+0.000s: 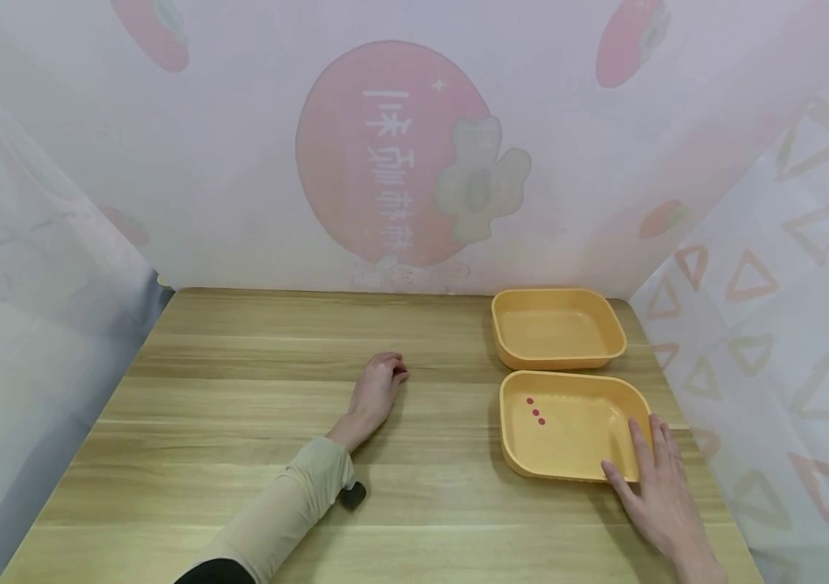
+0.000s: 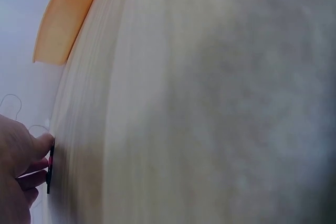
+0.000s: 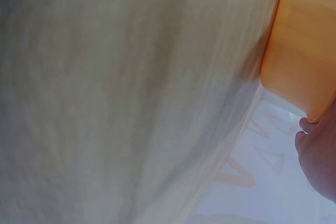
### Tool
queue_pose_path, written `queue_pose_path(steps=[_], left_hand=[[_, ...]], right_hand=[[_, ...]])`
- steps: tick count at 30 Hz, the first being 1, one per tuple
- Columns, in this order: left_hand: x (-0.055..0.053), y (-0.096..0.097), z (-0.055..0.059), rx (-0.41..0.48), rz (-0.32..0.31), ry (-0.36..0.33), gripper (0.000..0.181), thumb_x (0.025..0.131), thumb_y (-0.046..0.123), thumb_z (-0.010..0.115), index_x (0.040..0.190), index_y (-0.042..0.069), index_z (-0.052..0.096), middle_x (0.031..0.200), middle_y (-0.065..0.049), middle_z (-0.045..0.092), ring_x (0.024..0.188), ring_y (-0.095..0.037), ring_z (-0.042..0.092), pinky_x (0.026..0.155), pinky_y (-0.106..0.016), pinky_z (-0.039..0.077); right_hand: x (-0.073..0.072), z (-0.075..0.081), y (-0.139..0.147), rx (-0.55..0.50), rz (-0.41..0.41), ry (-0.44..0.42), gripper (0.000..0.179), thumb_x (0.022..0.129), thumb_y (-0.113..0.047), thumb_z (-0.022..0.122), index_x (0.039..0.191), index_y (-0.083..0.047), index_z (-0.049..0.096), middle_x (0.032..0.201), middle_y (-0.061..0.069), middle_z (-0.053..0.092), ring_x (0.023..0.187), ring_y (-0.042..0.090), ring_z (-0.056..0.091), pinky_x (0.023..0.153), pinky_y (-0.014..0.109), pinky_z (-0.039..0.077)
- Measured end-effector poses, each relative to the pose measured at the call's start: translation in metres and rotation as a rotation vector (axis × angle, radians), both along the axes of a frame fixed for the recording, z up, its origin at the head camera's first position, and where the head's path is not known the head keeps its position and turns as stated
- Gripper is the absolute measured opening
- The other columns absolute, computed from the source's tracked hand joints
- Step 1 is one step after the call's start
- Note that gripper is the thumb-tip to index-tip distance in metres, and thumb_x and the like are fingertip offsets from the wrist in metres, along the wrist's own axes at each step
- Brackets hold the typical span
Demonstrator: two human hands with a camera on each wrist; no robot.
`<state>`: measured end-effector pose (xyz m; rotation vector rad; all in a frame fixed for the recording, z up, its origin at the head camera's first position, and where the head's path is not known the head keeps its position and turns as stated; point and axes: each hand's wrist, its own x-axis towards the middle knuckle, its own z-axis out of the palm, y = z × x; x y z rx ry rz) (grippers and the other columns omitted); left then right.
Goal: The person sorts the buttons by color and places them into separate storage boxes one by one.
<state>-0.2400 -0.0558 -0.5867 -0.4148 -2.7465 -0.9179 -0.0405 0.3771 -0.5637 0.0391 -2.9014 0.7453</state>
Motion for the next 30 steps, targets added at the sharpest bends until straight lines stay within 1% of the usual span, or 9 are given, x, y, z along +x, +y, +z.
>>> queue_pose_path(steps=[4, 7, 11, 15, 19, 22, 24, 27, 30], left_hand=[[-0.0013, 0.001, 0.0, -0.001, 0.009, -0.026, 0.009, 0.101, 0.007, 0.078, 0.103, -0.002, 0.079, 0.13, -0.022, 0.076, 0.128, -0.038, 0.071, 0.109, -0.048, 0.062], [-0.0026, 0.0006, -0.0003, -0.013, 0.001, -0.021, 0.008, 0.101, 0.007, 0.078, 0.102, -0.002, 0.079, 0.13, -0.022, 0.076, 0.129, -0.038, 0.07, 0.11, -0.048, 0.062], [-0.0031, -0.0014, -0.0008, -0.019, -0.024, 0.005, 0.007, 0.101, 0.006, 0.079, 0.1, -0.001, 0.078, 0.129, -0.022, 0.076, 0.127, -0.038, 0.07, 0.109, -0.049, 0.062], [-0.0028, -0.0028, -0.001, -0.051, -0.048, 0.047, 0.005, 0.099, 0.004, 0.08, 0.098, -0.001, 0.079, 0.126, -0.022, 0.077, 0.122, -0.037, 0.072, 0.106, -0.048, 0.063], [-0.0018, -0.004, -0.0001, -0.087, -0.075, 0.101, 0.005, 0.097, 0.003, 0.081, 0.097, -0.001, 0.078, 0.113, -0.018, 0.079, 0.112, -0.033, 0.074, 0.098, -0.044, 0.066], [-0.0012, -0.0043, 0.0002, -0.112, -0.089, 0.136, 0.005, 0.098, 0.004, 0.08, 0.096, 0.0, 0.078, 0.103, -0.014, 0.079, 0.104, -0.029, 0.074, 0.09, -0.041, 0.066], [-0.0006, -0.0044, 0.0001, -0.122, -0.097, 0.153, 0.005, 0.1, 0.005, 0.079, 0.097, 0.001, 0.079, 0.1, -0.013, 0.08, 0.101, -0.028, 0.075, 0.087, -0.04, 0.067], [-0.0002, -0.0047, -0.0002, -0.131, -0.108, 0.167, 0.006, 0.101, 0.006, 0.078, 0.099, 0.0, 0.081, 0.1, -0.014, 0.081, 0.1, -0.028, 0.076, 0.086, -0.04, 0.067], [0.0008, -0.0053, 0.0002, -0.118, -0.116, 0.172, 0.008, 0.102, 0.006, 0.077, 0.102, -0.001, 0.081, 0.101, -0.015, 0.082, 0.099, -0.028, 0.076, 0.086, -0.04, 0.067]], right_hand=[[0.0, -0.0002, 0.0003, 0.001, 0.002, -0.002, 0.086, 0.113, -0.042, 0.057, 0.176, -0.005, 0.011, 0.182, 0.034, -0.003, 0.17, 0.055, -0.007, 0.136, 0.075, -0.003], [-0.0001, -0.0003, 0.0005, -0.001, 0.0, -0.004, 0.086, 0.113, -0.042, 0.056, 0.176, -0.005, 0.011, 0.182, 0.033, -0.004, 0.17, 0.055, -0.007, 0.136, 0.076, -0.003], [-0.0001, -0.0002, 0.0002, -0.002, -0.002, -0.002, 0.086, 0.113, -0.042, 0.056, 0.176, -0.005, 0.012, 0.182, 0.033, -0.002, 0.17, 0.055, -0.006, 0.136, 0.076, -0.003], [-0.0001, 0.0007, -0.0003, -0.003, -0.001, -0.004, 0.086, 0.113, -0.042, 0.057, 0.176, -0.005, 0.012, 0.182, 0.034, -0.001, 0.17, 0.056, -0.005, 0.136, 0.076, -0.003], [0.0, 0.0011, -0.001, -0.009, 0.0, -0.004, 0.085, 0.113, -0.042, 0.057, 0.176, -0.004, 0.012, 0.182, 0.034, -0.002, 0.169, 0.056, -0.005, 0.136, 0.076, -0.003], [-0.0001, 0.0012, -0.0014, -0.011, -0.001, -0.002, 0.085, 0.113, -0.042, 0.057, 0.176, -0.004, 0.013, 0.182, 0.034, -0.001, 0.17, 0.056, -0.005, 0.136, 0.075, -0.004], [0.0, 0.0013, -0.0014, -0.009, -0.002, 0.001, 0.085, 0.113, -0.042, 0.057, 0.176, -0.004, 0.013, 0.182, 0.034, -0.001, 0.17, 0.056, -0.005, 0.136, 0.075, -0.004], [0.0007, 0.0015, -0.0012, -0.006, -0.003, 0.002, 0.085, 0.113, -0.042, 0.056, 0.176, -0.004, 0.013, 0.182, 0.034, -0.001, 0.17, 0.055, -0.005, 0.137, 0.074, -0.004], [0.0007, 0.0013, -0.0011, -0.004, -0.003, 0.006, 0.085, 0.113, -0.041, 0.056, 0.176, -0.004, 0.013, 0.182, 0.033, -0.003, 0.17, 0.055, -0.006, 0.136, 0.074, -0.004]])
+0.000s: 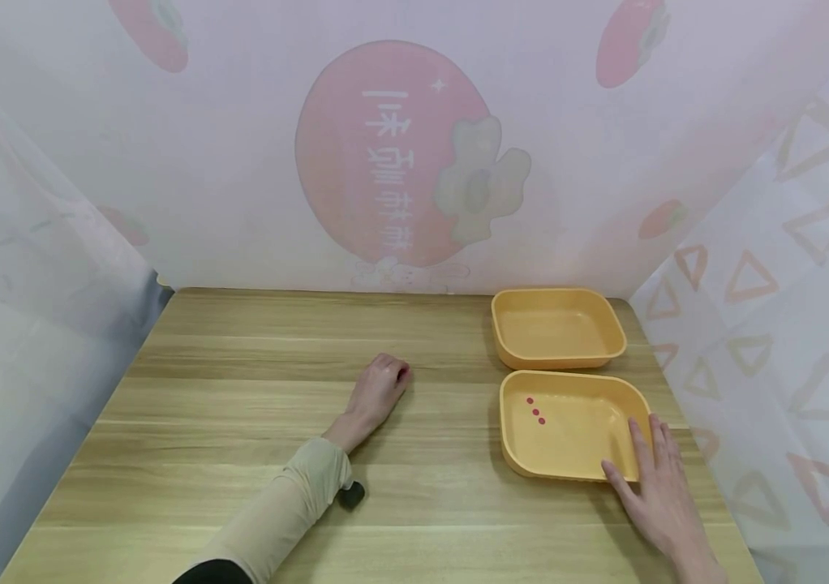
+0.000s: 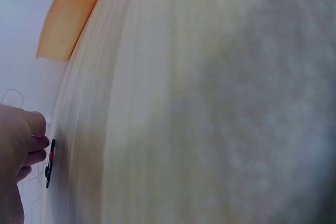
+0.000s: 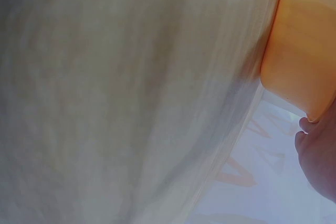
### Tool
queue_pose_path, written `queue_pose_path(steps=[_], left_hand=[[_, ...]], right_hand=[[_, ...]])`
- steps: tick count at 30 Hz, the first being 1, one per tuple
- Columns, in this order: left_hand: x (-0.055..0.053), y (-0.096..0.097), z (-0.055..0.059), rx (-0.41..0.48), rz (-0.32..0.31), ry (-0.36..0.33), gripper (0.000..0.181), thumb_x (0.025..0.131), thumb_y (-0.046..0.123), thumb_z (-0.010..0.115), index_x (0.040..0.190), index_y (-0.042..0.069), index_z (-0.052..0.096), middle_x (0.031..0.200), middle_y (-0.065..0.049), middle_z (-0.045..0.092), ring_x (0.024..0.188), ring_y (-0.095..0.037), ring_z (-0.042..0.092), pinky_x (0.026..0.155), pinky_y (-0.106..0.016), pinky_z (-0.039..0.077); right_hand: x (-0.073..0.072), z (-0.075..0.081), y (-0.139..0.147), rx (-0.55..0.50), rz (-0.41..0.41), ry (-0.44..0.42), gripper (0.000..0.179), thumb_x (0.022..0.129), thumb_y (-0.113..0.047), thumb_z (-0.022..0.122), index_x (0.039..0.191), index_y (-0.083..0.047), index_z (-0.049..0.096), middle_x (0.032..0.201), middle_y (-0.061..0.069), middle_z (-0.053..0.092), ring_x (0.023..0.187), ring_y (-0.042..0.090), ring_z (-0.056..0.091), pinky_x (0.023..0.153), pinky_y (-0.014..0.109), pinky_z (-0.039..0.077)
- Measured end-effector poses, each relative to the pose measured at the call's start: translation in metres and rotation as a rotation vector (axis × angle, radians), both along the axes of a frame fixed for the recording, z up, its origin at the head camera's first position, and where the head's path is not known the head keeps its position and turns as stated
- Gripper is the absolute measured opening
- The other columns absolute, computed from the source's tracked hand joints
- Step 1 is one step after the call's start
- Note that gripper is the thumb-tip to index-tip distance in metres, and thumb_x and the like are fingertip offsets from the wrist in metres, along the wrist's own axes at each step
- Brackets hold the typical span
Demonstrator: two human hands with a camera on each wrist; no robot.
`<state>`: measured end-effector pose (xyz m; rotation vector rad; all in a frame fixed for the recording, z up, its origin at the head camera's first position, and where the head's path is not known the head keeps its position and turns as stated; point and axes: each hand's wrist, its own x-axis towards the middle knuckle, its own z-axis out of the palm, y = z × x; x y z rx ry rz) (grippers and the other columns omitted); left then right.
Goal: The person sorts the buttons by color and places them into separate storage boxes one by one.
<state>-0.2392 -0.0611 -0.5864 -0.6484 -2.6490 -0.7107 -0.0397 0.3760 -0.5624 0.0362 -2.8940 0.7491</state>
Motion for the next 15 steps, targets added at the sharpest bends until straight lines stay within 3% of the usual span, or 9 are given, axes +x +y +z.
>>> queue_pose_path(steps=[15], left_hand=[[-0.0011, -0.0008, -0.0006, -0.004, -0.003, 0.008, 0.01, 0.101, 0.002, 0.077, 0.108, -0.003, 0.081, 0.102, -0.014, 0.082, 0.101, -0.028, 0.076, 0.093, -0.041, 0.067]], right_hand=[[-0.001, -0.0002, -0.0005, -0.001, -0.001, 0.0, 0.084, 0.113, -0.042, 0.057, 0.175, -0.002, 0.015, 0.182, 0.034, -0.001, 0.169, 0.056, -0.004, 0.137, 0.074, -0.003]])
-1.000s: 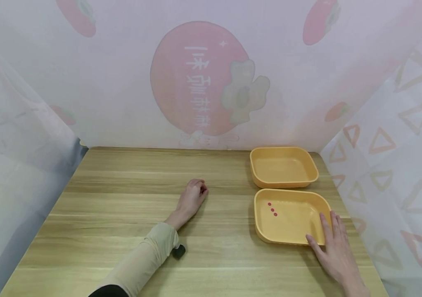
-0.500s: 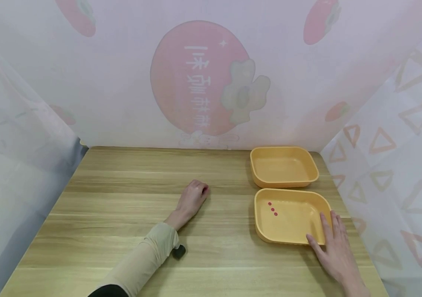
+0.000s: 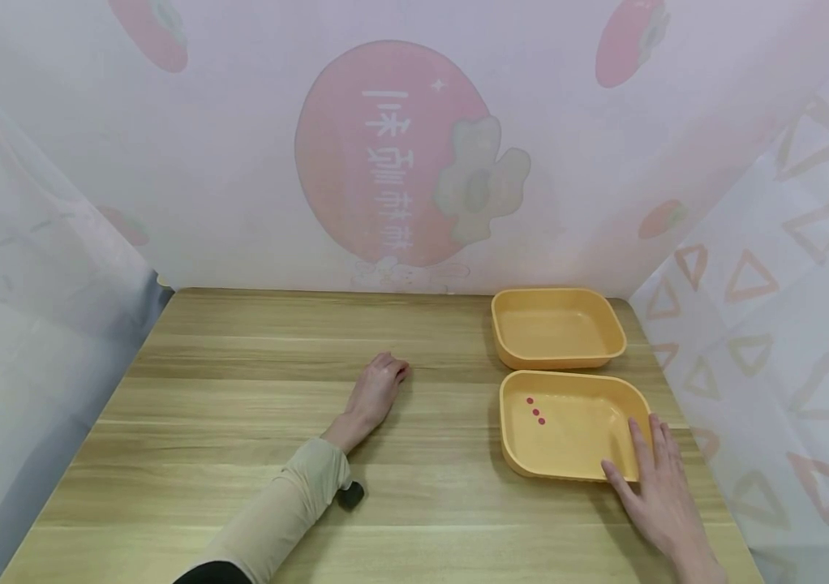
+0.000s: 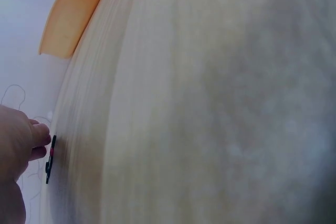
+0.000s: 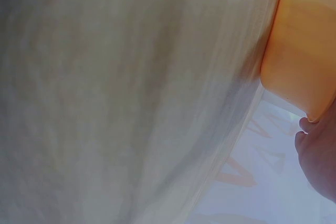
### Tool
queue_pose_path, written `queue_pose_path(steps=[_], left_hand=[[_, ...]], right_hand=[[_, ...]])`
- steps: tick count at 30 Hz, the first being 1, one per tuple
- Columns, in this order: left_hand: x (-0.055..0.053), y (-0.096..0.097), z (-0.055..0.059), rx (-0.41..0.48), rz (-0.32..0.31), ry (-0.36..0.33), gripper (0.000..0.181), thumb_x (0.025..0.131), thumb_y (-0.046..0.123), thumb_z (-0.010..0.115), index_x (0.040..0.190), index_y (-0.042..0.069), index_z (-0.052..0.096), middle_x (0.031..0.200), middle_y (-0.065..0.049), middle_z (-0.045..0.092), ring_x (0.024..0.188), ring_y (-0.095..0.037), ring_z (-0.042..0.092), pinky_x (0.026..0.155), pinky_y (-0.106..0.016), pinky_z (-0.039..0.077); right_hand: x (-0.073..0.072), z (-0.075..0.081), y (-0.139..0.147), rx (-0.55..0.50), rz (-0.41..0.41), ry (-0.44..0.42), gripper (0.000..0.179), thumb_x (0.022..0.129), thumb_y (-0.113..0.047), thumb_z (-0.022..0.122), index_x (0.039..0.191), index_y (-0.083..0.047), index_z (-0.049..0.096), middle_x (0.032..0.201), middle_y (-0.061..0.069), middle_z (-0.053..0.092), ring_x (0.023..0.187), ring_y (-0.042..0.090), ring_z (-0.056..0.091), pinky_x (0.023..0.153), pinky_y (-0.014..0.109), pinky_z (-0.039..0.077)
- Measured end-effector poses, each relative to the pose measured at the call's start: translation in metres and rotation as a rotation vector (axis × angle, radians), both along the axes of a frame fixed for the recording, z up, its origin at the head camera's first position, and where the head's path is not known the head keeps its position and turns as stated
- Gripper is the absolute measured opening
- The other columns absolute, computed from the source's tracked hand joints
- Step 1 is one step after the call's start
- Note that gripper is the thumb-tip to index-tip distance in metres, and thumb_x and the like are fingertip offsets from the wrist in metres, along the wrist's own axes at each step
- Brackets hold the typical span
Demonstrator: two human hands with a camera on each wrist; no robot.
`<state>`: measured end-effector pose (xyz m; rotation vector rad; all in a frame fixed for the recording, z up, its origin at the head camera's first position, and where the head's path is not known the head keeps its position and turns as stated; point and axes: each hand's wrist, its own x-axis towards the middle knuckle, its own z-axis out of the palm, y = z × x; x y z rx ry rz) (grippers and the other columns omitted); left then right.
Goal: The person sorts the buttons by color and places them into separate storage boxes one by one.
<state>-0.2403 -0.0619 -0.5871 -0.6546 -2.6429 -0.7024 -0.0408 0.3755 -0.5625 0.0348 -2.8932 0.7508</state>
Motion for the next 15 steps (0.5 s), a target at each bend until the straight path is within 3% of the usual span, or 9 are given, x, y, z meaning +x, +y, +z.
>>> queue_pose_path(steps=[9, 15], left_hand=[[-0.0004, -0.001, 0.0002, -0.006, -0.015, 0.003, 0.01, 0.1, 0.002, 0.078, 0.107, -0.003, 0.081, 0.104, -0.015, 0.081, 0.105, -0.029, 0.077, 0.099, -0.041, 0.067], [-0.0015, -0.0018, 0.0012, -0.009, -0.025, 0.003, 0.008, 0.099, 0.001, 0.079, 0.105, -0.003, 0.08, 0.107, -0.015, 0.08, 0.116, -0.033, 0.076, 0.115, -0.046, 0.06]], right_hand=[[-0.0001, -0.0001, 0.0002, -0.012, 0.001, -0.005, 0.085, 0.113, -0.041, 0.056, 0.175, -0.003, 0.014, 0.182, 0.032, -0.004, 0.168, 0.058, -0.004, 0.134, 0.079, 0.0], [-0.0007, -0.0005, 0.0005, -0.01, -0.002, -0.004, 0.084, 0.113, -0.042, 0.057, 0.175, -0.003, 0.015, 0.183, 0.032, -0.004, 0.168, 0.059, -0.003, 0.133, 0.08, 0.002]])
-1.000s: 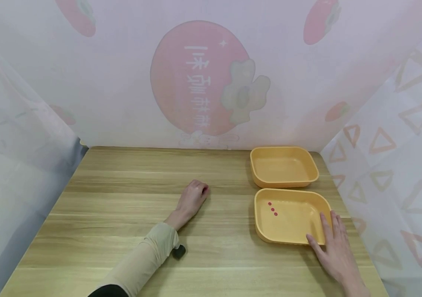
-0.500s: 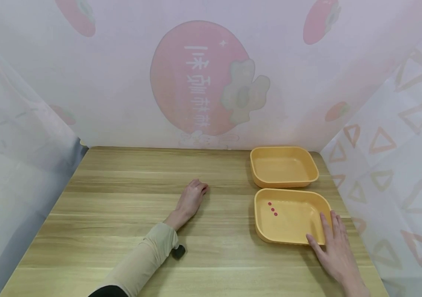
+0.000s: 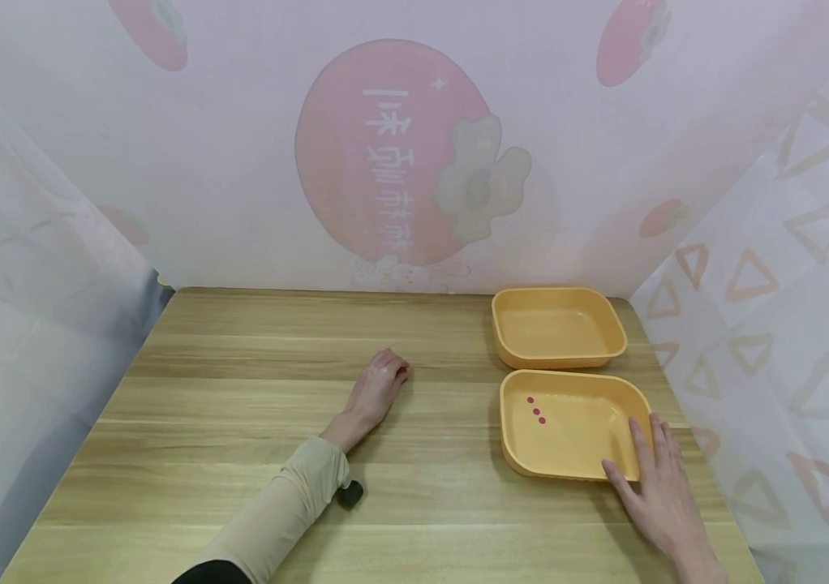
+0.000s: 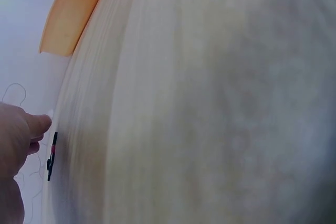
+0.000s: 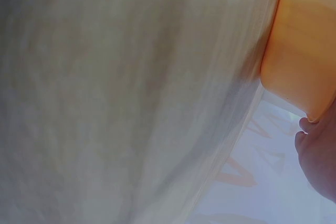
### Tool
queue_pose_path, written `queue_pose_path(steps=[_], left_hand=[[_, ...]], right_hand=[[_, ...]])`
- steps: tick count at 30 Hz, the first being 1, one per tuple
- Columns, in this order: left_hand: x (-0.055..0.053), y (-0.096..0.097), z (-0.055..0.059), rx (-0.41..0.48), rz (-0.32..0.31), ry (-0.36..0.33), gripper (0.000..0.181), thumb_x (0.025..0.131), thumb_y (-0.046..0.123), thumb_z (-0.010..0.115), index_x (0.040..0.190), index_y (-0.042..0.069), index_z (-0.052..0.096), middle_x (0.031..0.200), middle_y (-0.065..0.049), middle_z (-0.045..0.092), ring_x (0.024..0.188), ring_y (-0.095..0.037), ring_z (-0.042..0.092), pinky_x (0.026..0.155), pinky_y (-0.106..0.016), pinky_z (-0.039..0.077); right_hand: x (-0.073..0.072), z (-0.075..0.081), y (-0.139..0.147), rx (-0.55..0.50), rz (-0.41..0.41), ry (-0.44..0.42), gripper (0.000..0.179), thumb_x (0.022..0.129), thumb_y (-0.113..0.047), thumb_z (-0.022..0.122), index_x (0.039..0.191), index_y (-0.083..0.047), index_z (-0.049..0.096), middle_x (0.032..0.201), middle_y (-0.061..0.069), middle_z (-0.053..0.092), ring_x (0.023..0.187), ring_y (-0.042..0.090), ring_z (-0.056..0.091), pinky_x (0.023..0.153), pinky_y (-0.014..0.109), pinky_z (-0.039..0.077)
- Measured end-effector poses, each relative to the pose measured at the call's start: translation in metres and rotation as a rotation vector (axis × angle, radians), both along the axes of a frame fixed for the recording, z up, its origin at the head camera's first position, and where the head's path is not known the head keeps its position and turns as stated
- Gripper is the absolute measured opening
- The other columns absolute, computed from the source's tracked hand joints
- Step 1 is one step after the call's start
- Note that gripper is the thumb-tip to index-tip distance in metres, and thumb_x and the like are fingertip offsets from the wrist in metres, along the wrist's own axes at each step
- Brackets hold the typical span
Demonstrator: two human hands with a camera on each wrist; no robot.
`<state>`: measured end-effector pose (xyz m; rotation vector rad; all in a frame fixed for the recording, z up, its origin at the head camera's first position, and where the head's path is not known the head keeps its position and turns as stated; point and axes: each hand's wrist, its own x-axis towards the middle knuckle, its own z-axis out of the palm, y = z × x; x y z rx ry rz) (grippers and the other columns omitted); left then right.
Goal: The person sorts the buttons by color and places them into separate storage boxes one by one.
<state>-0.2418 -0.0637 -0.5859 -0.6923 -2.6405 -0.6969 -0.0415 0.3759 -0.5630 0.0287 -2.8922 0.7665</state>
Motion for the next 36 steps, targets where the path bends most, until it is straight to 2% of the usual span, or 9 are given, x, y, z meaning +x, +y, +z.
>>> queue_pose_path(steps=[4, 9, 11, 13, 17, 21, 27, 33, 36], left_hand=[[0.0, 0.0, 0.002, 0.005, -0.015, 0.013, 0.005, 0.099, 0.001, 0.079, 0.104, -0.002, 0.079, 0.109, -0.014, 0.079, 0.116, -0.032, 0.076, 0.12, -0.047, 0.056], [0.0, 0.0, 0.004, 0.027, -0.037, 0.034, 0.004, 0.098, -0.001, 0.08, 0.102, -0.001, 0.079, 0.107, -0.013, 0.08, 0.108, -0.029, 0.076, 0.124, -0.046, 0.052], [0.0, 0.001, 0.005, 0.048, -0.04, 0.029, 0.005, 0.098, -0.001, 0.08, 0.103, -0.001, 0.079, 0.106, -0.013, 0.08, 0.105, -0.028, 0.076, 0.123, -0.046, 0.053], [0.001, 0.001, 0.006, 0.084, -0.043, 0.019, 0.006, 0.097, -0.001, 0.081, 0.103, 0.0, 0.079, 0.104, -0.012, 0.081, 0.101, -0.027, 0.077, 0.117, -0.046, 0.059], [0.002, 0.002, 0.008, 0.168, -0.037, -0.037, 0.008, 0.097, -0.001, 0.08, 0.105, 0.0, 0.08, 0.102, -0.013, 0.082, 0.093, -0.024, 0.08, 0.093, -0.042, 0.069], [0.003, 0.003, 0.011, 0.242, -0.023, -0.108, 0.01, 0.099, 0.001, 0.079, 0.109, -0.001, 0.081, 0.104, -0.015, 0.084, 0.088, -0.024, 0.08, 0.076, -0.039, 0.069], [0.006, 0.007, 0.017, 0.338, -0.013, -0.176, 0.012, 0.099, 0.002, 0.079, 0.111, 0.001, 0.081, 0.106, -0.015, 0.085, 0.09, -0.025, 0.081, 0.077, -0.043, 0.069], [0.009, 0.013, 0.022, 0.461, -0.051, -0.262, 0.014, 0.098, 0.0, 0.08, 0.112, -0.001, 0.081, 0.107, -0.017, 0.085, 0.1, -0.031, 0.084, 0.083, -0.049, 0.068], [0.011, 0.018, 0.025, 0.507, -0.057, -0.295, 0.015, 0.097, 0.0, 0.08, 0.112, -0.001, 0.081, 0.106, -0.016, 0.086, 0.099, -0.032, 0.084, 0.083, -0.049, 0.067]], right_hand=[[0.0, 0.0, 0.0, -0.001, 0.004, 0.001, 0.085, 0.113, -0.041, 0.057, 0.175, -0.002, 0.015, 0.182, 0.034, -0.002, 0.168, 0.06, -0.003, 0.133, 0.081, 0.001], [0.001, 0.0, 0.001, -0.001, 0.009, 0.0, 0.085, 0.113, -0.041, 0.058, 0.175, -0.002, 0.014, 0.181, 0.035, -0.002, 0.167, 0.06, -0.002, 0.134, 0.079, 0.0], [0.001, 0.0, 0.001, 0.001, 0.009, 0.0, 0.085, 0.113, -0.041, 0.058, 0.175, -0.002, 0.014, 0.181, 0.035, -0.002, 0.168, 0.06, -0.002, 0.134, 0.079, -0.001], [0.001, 0.0, 0.001, 0.002, 0.008, 0.001, 0.085, 0.113, -0.041, 0.057, 0.175, -0.002, 0.014, 0.181, 0.035, -0.001, 0.168, 0.06, -0.002, 0.134, 0.078, -0.001], [0.0, 0.0, 0.001, 0.007, 0.006, 0.006, 0.085, 0.113, -0.042, 0.057, 0.175, -0.002, 0.015, 0.181, 0.035, -0.001, 0.168, 0.059, -0.002, 0.135, 0.077, -0.001], [0.0, -0.001, 0.001, 0.014, 0.006, 0.019, 0.084, 0.113, -0.041, 0.058, 0.174, -0.001, 0.017, 0.182, 0.034, 0.001, 0.169, 0.058, -0.001, 0.137, 0.074, -0.002], [0.0, 0.0, 0.001, 0.013, 0.008, 0.021, 0.085, 0.113, -0.041, 0.058, 0.174, -0.001, 0.017, 0.181, 0.036, 0.002, 0.168, 0.059, 0.0, 0.137, 0.074, -0.001], [0.0, 0.001, 0.0, 0.011, 0.007, 0.018, 0.085, 0.113, -0.042, 0.058, 0.174, -0.001, 0.017, 0.181, 0.036, 0.002, 0.168, 0.059, 0.0, 0.136, 0.076, 0.0], [0.001, 0.001, 0.0, 0.011, 0.006, 0.015, 0.085, 0.113, -0.042, 0.058, 0.175, -0.001, 0.016, 0.181, 0.036, 0.001, 0.169, 0.058, -0.001, 0.135, 0.077, -0.001]])
